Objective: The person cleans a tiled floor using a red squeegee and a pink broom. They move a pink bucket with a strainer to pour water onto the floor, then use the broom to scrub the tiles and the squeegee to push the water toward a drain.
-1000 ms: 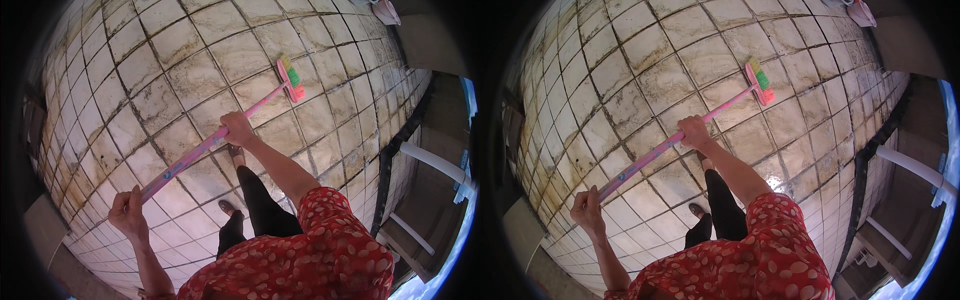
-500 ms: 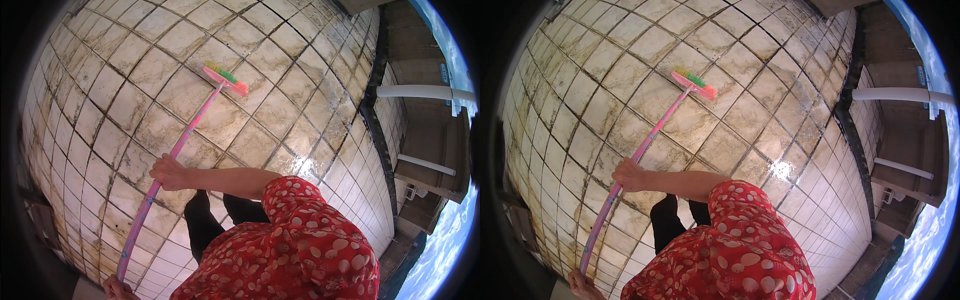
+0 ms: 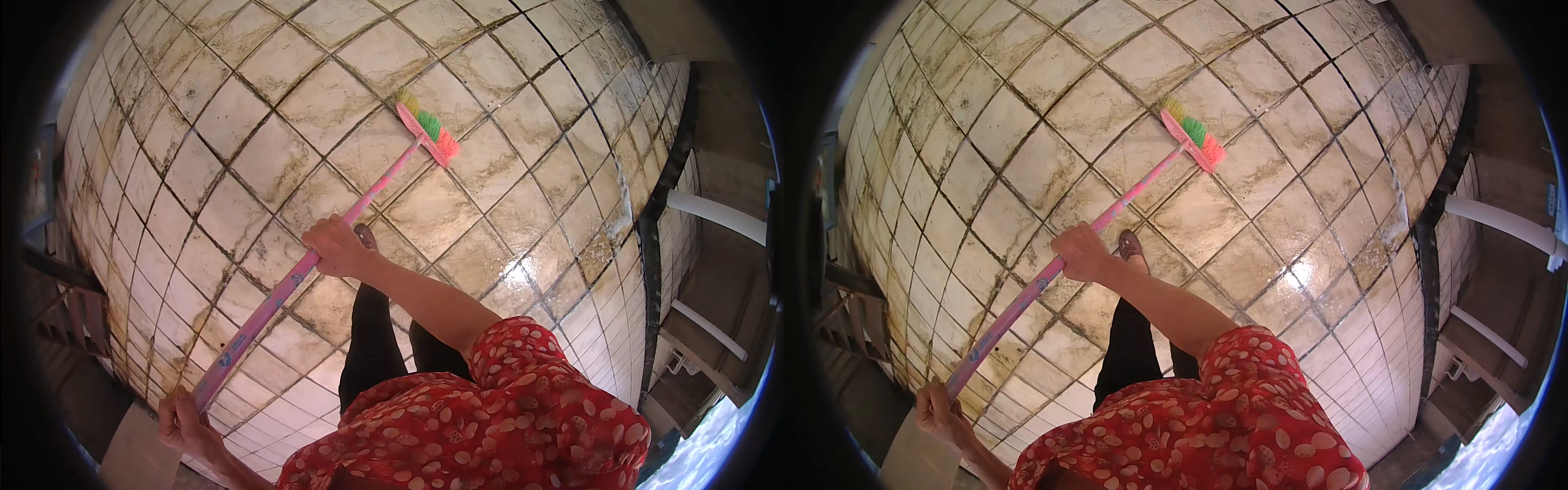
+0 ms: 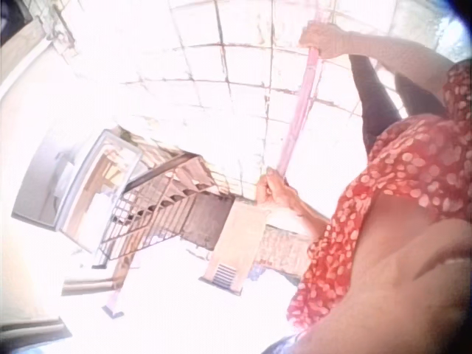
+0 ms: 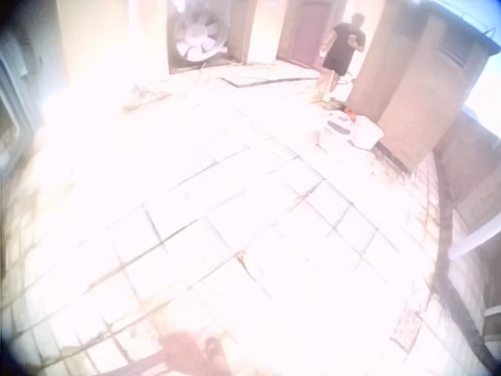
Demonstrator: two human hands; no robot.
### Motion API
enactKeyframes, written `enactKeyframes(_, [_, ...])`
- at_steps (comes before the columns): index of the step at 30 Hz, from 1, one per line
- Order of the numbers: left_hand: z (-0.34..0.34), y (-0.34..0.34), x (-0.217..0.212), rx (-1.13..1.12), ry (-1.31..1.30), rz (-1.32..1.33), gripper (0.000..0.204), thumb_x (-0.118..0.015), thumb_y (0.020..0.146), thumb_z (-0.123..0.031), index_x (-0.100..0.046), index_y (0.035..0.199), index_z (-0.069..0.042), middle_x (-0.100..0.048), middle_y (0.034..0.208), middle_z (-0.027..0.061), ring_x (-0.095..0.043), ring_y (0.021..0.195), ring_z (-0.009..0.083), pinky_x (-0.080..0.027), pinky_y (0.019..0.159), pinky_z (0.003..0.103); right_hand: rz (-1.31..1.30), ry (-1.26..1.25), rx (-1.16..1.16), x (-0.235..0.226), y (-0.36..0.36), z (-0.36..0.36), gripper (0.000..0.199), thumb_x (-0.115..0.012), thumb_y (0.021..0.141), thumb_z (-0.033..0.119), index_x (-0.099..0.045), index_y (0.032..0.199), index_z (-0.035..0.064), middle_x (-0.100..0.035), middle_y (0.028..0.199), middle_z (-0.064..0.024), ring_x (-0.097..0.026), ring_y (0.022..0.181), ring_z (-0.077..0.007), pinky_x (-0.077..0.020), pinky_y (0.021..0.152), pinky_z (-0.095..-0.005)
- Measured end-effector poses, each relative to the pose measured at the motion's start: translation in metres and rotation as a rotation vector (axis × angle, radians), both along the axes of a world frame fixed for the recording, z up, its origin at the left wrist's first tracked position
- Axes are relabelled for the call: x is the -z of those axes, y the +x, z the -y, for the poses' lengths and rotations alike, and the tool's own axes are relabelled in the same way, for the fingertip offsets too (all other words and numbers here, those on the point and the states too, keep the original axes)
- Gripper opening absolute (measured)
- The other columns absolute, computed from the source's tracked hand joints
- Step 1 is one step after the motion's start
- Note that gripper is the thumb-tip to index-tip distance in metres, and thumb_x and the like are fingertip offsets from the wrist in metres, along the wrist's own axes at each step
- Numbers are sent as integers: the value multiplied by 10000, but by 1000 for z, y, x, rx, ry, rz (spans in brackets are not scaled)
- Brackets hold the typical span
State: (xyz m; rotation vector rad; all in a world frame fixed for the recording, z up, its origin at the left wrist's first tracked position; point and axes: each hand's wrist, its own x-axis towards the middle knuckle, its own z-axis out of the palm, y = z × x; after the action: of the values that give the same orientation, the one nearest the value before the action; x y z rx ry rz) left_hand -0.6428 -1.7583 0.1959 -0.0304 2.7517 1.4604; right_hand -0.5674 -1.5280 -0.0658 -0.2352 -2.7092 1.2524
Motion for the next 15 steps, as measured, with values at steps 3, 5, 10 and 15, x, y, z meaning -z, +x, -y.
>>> enactKeyframes(3, [-91, 14, 110, 572, -16, 156, 174, -626, 756, -28, -509, 629, -8, -394, 509, 3, -356, 472, 58, -277, 420, 229, 225, 159, 145, 62, 80, -122, 116, -601, 590, 89, -495, 636, 90, -526, 640, -72, -524, 722, -277, -381, 678, -384])
enactKeyframes(5, [-155, 37, 164, 818, 210, 174, 68, -637, 732, -27, -578, 700, -18, -473, 555, 83, -411, 451, 135, -332, 438, 263, 405, 370, 145, 89, 153, -199, 111, -609, 619, 60, -507, 645, 94, -529, 648, -61, -527, 733, -267, -377, 689, -394])
enactKeyframes(10, [-157, -21, 115, 597, 158, 285, 66, -613, 764, -35, -594, 734, 20, -431, 576, -38, -348, 547, 38, -270, 479, 189, 263, 385, 246, 12, 95, -202, 121, -628, 641, 144, -516, 633, 98, -535, 641, -60, -529, 687, -255, -340, 659, -386])
enactKeyframes(15, [-58, -88, -15, -109, -70, -67, 240, -572, 828, -150, -468, 621, -87, -358, 545, -51, -196, 427, 18, -142, 378, 219, -67, 179, -83, -43, -96, -123, 73, -569, 567, 105, -510, 598, 76, -526, 627, -82, -529, 682, -245, -347, 651, -356])
